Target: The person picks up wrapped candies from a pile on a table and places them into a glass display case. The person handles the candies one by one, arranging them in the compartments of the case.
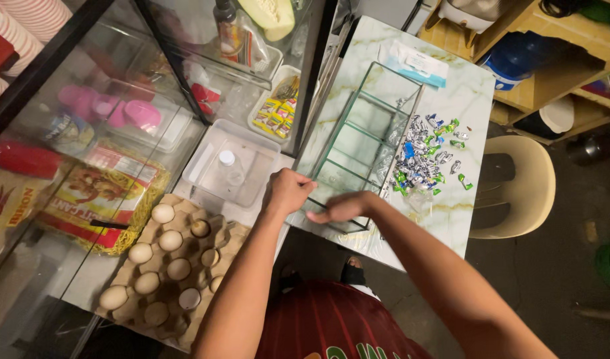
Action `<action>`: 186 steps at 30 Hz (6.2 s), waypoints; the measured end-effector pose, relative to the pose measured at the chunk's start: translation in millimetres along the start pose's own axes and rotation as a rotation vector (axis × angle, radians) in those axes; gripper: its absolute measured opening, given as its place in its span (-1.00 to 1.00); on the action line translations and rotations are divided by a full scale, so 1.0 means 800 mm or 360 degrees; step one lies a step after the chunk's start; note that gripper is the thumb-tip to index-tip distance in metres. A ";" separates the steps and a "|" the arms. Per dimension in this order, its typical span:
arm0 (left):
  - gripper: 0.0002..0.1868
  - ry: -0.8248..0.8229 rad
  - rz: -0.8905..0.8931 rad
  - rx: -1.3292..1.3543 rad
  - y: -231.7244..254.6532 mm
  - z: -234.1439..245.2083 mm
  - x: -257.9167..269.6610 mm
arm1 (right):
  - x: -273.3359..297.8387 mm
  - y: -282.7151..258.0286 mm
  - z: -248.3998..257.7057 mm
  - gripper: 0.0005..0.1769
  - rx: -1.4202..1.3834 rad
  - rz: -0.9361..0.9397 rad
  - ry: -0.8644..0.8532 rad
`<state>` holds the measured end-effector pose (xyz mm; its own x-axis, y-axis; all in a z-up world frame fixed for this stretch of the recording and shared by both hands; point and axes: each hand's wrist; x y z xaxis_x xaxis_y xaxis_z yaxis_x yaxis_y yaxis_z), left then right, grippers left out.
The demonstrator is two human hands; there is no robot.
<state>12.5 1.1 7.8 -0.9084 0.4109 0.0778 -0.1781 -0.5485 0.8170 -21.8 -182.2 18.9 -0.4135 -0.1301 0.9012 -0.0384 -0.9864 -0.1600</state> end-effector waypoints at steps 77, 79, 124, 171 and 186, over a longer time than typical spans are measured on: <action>-0.71 0.0627 -0.0526 0.0450 0.008 -0.070 -0.032 | 0.084 0.027 0.067 -0.76 0.2352 0.0526 0.0717; -0.72 0.0730 -0.0486 0.0177 0.021 -0.062 -0.023 | 0.084 0.035 0.082 -0.78 0.2111 0.0799 0.0976; 0.20 0.1357 0.1148 0.1508 0.074 -0.231 -0.136 | -0.030 0.199 0.051 -0.61 0.0060 0.0188 0.2047; 0.37 0.1055 0.1007 0.1658 0.116 -0.203 -0.064 | -0.018 0.186 0.054 -0.65 0.0031 0.0171 0.2118; 0.30 0.0947 0.0763 0.1335 0.073 -0.248 -0.082 | -0.023 0.184 0.051 -0.66 -0.0049 0.0144 0.2068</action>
<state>-13.2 -202.6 -63.1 -0.8900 -0.2447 0.3848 0.3430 0.1969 0.9185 17.6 -329.5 -5.1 -0.9875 0.0137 -0.1571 0.0221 -0.9743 -0.2241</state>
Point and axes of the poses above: each hand's wrist, its own x-axis away from the middle knuckle, its own z-axis out of the back of the hand, y = z × x, and after that the axes turned 9 degrees about -z, right-handed
